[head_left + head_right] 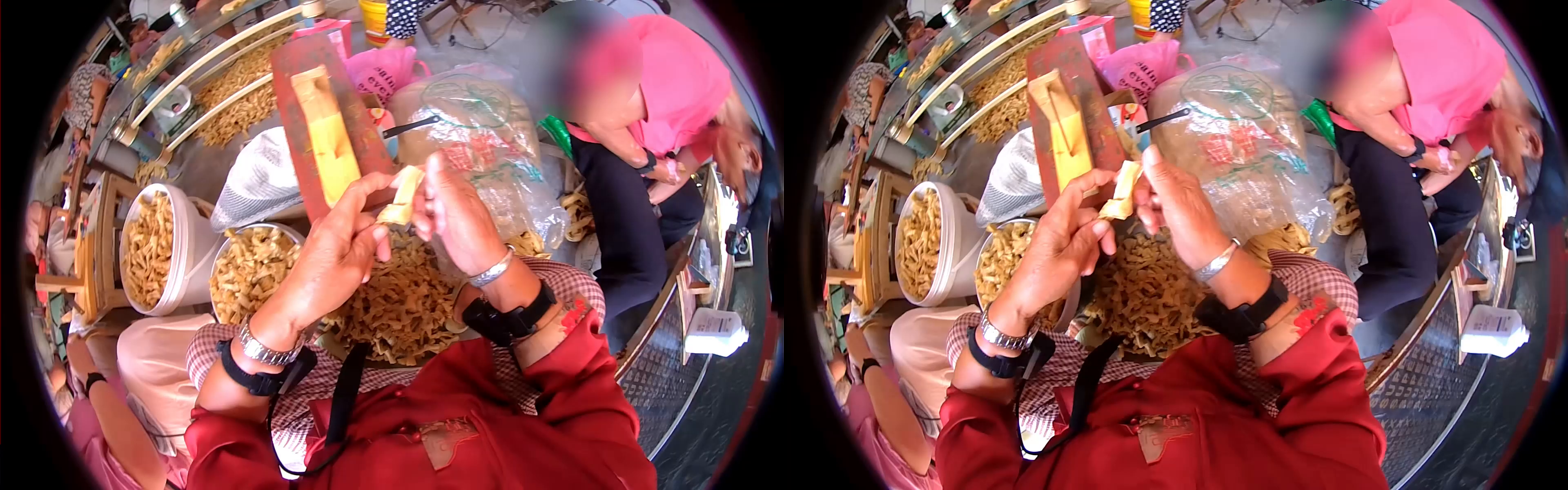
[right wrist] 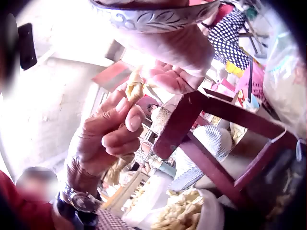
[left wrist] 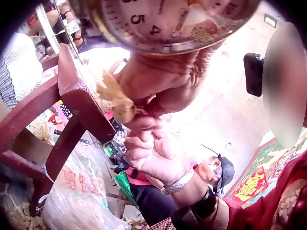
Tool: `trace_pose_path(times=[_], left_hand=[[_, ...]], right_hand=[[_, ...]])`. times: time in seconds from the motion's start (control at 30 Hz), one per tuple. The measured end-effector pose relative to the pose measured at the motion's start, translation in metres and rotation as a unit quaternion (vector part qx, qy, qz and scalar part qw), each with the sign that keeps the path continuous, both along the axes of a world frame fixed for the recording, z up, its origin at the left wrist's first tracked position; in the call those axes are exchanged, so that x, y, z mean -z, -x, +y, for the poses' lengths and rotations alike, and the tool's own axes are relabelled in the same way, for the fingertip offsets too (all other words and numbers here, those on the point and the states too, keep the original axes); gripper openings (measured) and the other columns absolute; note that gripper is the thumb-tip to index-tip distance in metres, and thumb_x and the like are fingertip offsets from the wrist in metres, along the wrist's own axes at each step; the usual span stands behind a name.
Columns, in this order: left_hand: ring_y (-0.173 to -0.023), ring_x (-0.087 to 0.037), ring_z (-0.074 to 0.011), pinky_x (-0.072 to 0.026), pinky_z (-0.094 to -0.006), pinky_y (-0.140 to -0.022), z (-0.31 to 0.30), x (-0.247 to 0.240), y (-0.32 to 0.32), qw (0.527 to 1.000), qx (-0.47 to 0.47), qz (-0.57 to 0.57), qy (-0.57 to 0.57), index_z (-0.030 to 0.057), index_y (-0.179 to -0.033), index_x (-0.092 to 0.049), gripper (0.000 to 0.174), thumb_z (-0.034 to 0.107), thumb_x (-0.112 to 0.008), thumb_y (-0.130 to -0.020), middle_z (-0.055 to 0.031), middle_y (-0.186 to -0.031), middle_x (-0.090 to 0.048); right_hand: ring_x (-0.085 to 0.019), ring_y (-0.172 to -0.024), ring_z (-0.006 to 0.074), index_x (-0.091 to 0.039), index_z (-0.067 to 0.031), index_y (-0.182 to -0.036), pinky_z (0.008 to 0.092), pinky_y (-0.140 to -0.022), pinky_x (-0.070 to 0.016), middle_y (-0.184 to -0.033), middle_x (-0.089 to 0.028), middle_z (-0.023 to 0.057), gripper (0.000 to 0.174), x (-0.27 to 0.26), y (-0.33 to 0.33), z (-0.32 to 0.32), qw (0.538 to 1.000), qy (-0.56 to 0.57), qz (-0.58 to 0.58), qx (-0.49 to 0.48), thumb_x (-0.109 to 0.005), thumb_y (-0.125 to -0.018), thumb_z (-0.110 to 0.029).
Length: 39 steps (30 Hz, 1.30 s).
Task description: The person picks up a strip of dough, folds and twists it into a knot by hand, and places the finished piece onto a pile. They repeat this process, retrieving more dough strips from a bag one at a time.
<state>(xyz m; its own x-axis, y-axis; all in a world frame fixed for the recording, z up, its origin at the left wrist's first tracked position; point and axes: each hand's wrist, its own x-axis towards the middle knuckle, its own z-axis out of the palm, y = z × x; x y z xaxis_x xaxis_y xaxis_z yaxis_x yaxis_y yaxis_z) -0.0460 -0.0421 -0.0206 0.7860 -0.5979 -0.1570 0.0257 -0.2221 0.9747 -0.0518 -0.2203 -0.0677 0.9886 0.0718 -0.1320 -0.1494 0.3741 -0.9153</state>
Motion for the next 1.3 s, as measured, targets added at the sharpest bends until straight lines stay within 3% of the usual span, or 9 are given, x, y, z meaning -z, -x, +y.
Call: trace_pose_path(times=[0.1, 0.2, 0.43, 0.53, 0.63, 0.83, 0.97, 1.17, 1.3], left_hand=[[-0.058, -0.047, -0.007, -0.0407, -0.0204, -0.053, 0.004, -0.001, -0.003, 0.999, -0.003, -0.026, -0.021, 0.0095, -0.138, -0.029, 0.049, -0.001, -0.045, -0.093, -0.0023, -0.072, -0.054], [-0.056, -0.053, -0.0113, -0.0447, -0.0259, -0.054, 0.006, 0.007, -0.005, 0.997, -0.015, -0.07, -0.018, 0.0086, -0.136, -0.033, 0.049, 0.001, -0.048, -0.09, -0.0047, -0.069, -0.057], [-0.056, -0.047, -0.0051, -0.0413, -0.0204, -0.051, 0.01, -0.002, -0.008, 0.987, -0.043, -0.105, -0.112, 0.0051, -0.136, -0.037, 0.051, -0.001, -0.054, -0.088, -0.0002, -0.067, -0.056], [-0.061, -0.047, -0.0044, -0.041, -0.0193, -0.056, 0.014, 0.002, -0.012, 0.99, 0.001, -0.114, -0.088, 0.0029, -0.132, -0.04, 0.045, 0.002, -0.055, -0.089, 0.0002, -0.068, -0.054], [-0.063, -0.05, -0.0114, -0.0444, -0.0265, -0.062, 0.015, 0.006, -0.011, 0.992, -0.023, -0.103, -0.068, 0.0009, -0.121, -0.05, 0.034, 0.004, -0.058, -0.088, -0.0107, -0.073, -0.06], [-0.067, -0.052, -0.0142, -0.046, -0.0302, -0.065, 0.02, 0.007, -0.012, 0.982, -0.019, -0.179, -0.051, -0.0021, -0.098, -0.063, 0.014, 0.008, -0.058, -0.089, -0.0107, -0.072, -0.061], [-0.067, -0.048, -0.0078, -0.0424, -0.0243, -0.062, 0.026, -0.002, -0.013, 0.984, -0.008, -0.156, -0.088, -0.004, -0.1, -0.063, 0.017, 0.009, -0.059, -0.09, -0.0035, -0.073, -0.06], [-0.064, -0.05, -0.0123, -0.0458, -0.0292, -0.062, 0.028, -0.012, -0.019, 0.978, -0.023, -0.188, -0.083, -0.0034, -0.091, -0.063, 0.011, 0.005, -0.056, -0.089, -0.0136, -0.071, -0.061], [-0.068, -0.051, -0.011, -0.0453, -0.0285, -0.064, 0.026, -0.025, -0.037, 0.984, -0.057, -0.138, -0.097, -0.003, -0.094, -0.063, 0.014, 0.008, -0.055, -0.09, -0.0101, -0.07, -0.059]], right_hand=[[-0.042, -0.051, 0.006, -0.058, 0.0008, -0.106, 0.0195, -0.046, -0.034, -0.067, -0.052, 0.0002, 0.07, -0.003, 0.004, 0.0, 0.993, 0.003, 0.021, -0.115, -0.029, -0.092, -0.062], [-0.047, -0.05, 0.0049, -0.061, 0.0006, -0.097, 0.0174, -0.042, -0.035, -0.069, -0.058, 0.0028, 0.046, -0.009, 0.008, 0.012, 0.983, 0.106, -0.01, -0.151, -0.046, -0.095, -0.042], [-0.046, -0.044, 0.005, -0.06, -0.002, -0.084, 0.0196, -0.037, -0.0352, -0.063, -0.054, 0.0013, 0.014, -0.006, 0.004, 0.026, 0.996, 0.042, 0.018, -0.077, -0.057, -0.087, -0.015], [-0.043, -0.046, 0.0037, -0.059, -0.0042, -0.083, 0.0193, -0.038, -0.0336, -0.063, -0.051, -0.001, 0.01, -0.011, 0.005, 0.021, 0.993, -0.021, 0.051, -0.1, -0.057, -0.086, -0.014], [-0.042, -0.048, 0.0031, -0.059, -0.0057, -0.084, 0.0188, -0.041, -0.0335, -0.064, -0.05, -0.0025, 0.007, -0.012, 0.005, 0.017, 0.991, -0.062, 0.072, -0.098, -0.058, -0.085, -0.013], [-0.04, -0.051, 0.0036, -0.058, -0.0056, -0.086, 0.0196, -0.046, -0.0322, -0.065, -0.047, -0.0032, 0.005, -0.014, 0.002, 0.01, 0.992, -0.086, 0.081, -0.048, -0.058, -0.084, -0.01], [-0.044, -0.051, 0.0038, -0.06, -0.0047, -0.086, 0.0192, -0.046, -0.0355, -0.065, -0.051, -0.0016, 0.006, -0.014, -0.001, 0.004, 0.994, -0.084, 0.058, -0.045, -0.058, -0.084, -0.01], [-0.044, -0.05, 0.0041, -0.061, -0.0027, -0.086, 0.0193, -0.045, -0.0357, -0.067, -0.053, 0.0001, 0.007, -0.025, -0.012, 0.004, 0.996, -0.074, 0.039, -0.017, -0.059, -0.084, -0.009], [-0.045, -0.052, 0.0047, -0.06, -0.0035, -0.09, 0.0202, -0.047, -0.0378, -0.069, -0.055, 0.0006, 0.01, -0.028, -0.036, 0.008, 0.998, -0.064, -0.002, -0.011, -0.059, -0.085, -0.012]])
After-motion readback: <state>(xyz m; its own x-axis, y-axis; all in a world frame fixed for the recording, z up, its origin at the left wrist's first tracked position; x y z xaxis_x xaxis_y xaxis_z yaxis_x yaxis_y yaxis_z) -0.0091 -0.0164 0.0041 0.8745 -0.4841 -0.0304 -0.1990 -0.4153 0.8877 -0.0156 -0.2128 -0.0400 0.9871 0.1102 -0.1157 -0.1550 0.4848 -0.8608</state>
